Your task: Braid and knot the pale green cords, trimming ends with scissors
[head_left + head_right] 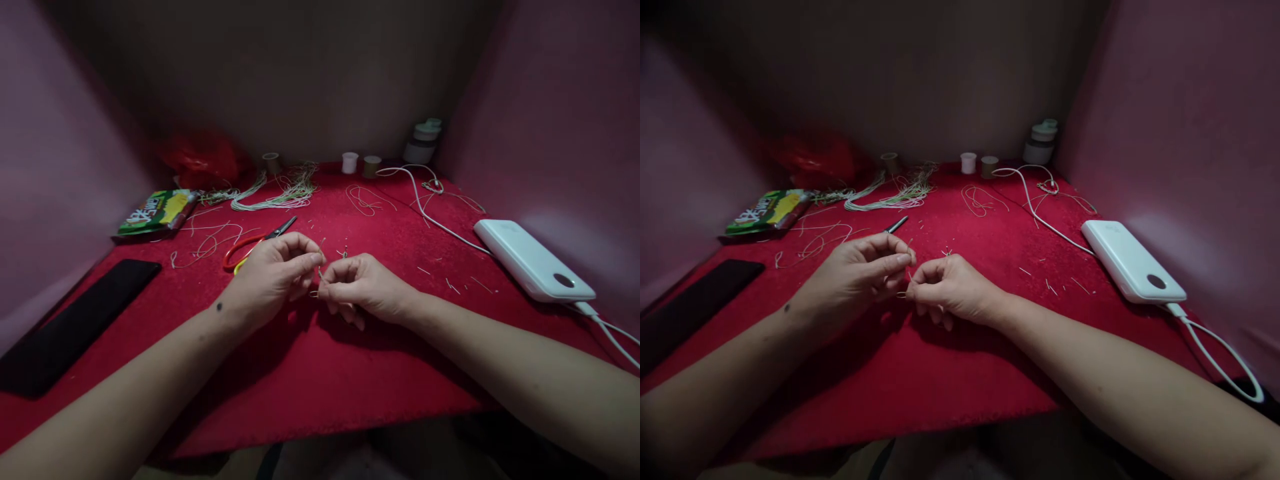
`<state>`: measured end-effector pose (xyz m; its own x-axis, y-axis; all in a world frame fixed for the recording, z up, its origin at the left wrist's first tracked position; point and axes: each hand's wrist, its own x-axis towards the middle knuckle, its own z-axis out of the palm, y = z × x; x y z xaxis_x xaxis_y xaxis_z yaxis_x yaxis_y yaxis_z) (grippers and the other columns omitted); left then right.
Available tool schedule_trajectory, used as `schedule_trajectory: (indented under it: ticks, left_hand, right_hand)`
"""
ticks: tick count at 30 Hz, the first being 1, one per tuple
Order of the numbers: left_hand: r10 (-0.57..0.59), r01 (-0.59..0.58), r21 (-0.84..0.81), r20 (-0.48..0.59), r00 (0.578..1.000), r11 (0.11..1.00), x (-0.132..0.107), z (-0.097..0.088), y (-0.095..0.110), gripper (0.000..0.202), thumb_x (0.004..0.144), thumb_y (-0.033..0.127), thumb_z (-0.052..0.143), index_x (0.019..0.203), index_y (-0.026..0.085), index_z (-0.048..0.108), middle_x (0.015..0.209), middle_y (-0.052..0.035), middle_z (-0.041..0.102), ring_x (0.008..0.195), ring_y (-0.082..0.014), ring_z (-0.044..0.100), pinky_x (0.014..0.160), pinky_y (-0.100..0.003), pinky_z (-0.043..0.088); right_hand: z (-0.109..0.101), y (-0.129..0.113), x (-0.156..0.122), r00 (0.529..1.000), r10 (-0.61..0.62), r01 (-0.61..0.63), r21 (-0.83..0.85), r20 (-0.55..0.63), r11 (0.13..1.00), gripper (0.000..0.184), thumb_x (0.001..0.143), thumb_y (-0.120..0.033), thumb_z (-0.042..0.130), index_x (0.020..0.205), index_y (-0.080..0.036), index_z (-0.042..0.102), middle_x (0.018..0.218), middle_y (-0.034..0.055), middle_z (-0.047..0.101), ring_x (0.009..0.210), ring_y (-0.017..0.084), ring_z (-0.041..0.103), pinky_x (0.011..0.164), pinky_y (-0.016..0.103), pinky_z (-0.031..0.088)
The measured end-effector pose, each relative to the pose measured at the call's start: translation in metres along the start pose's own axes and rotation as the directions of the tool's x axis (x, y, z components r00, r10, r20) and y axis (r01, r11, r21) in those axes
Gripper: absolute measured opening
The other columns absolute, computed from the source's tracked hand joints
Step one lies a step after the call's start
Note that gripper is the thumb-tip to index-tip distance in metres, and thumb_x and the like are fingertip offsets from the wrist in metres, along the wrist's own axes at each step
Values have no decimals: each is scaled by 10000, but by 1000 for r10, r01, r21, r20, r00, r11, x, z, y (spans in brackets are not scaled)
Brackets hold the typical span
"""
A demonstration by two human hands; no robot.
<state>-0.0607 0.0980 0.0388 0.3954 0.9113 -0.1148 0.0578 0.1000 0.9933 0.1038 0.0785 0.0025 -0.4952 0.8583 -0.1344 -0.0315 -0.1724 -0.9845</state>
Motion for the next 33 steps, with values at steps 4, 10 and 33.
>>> schedule_trajectory:
  ticks: [4, 10, 33]
  left_hand:
    - [-93, 94, -199, 12, 996, 975, 9, -9, -7, 166, 702, 183, 719, 744, 164, 560, 544, 58, 511, 419, -52, 449, 356, -150, 334]
    - [-76, 94, -237, 83, 994, 967, 11, -20, -12, 173, 713, 236, 728, 759, 163, 578, 564, 55, 516, 419, -47, 434, 366, -154, 365]
    - [421, -474, 499, 222, 879, 726, 2, -20, -20, 142, 863, 162, 527, 737, 173, 591, 657, 21, 545, 575, -88, 518, 531, -192, 433]
  right_hand:
    - [-3, 1, 3, 999, 4, -15, 224, 52, 975, 140, 718, -222, 670, 678, -122, 581, 538, -15, 619, 301, 65, 476, 250, 151, 366]
    - [-8, 1, 4, 994, 50, -85, 401, 97, 912, 126, 704, -207, 677, 701, -115, 591, 544, -5, 626, 294, 75, 482, 238, 156, 379]
    - [-7, 0, 6, 996, 90, -88, 456, 18, 885, 185, 687, -243, 704, 707, -129, 560, 542, -11, 628, 309, 73, 494, 247, 150, 366]
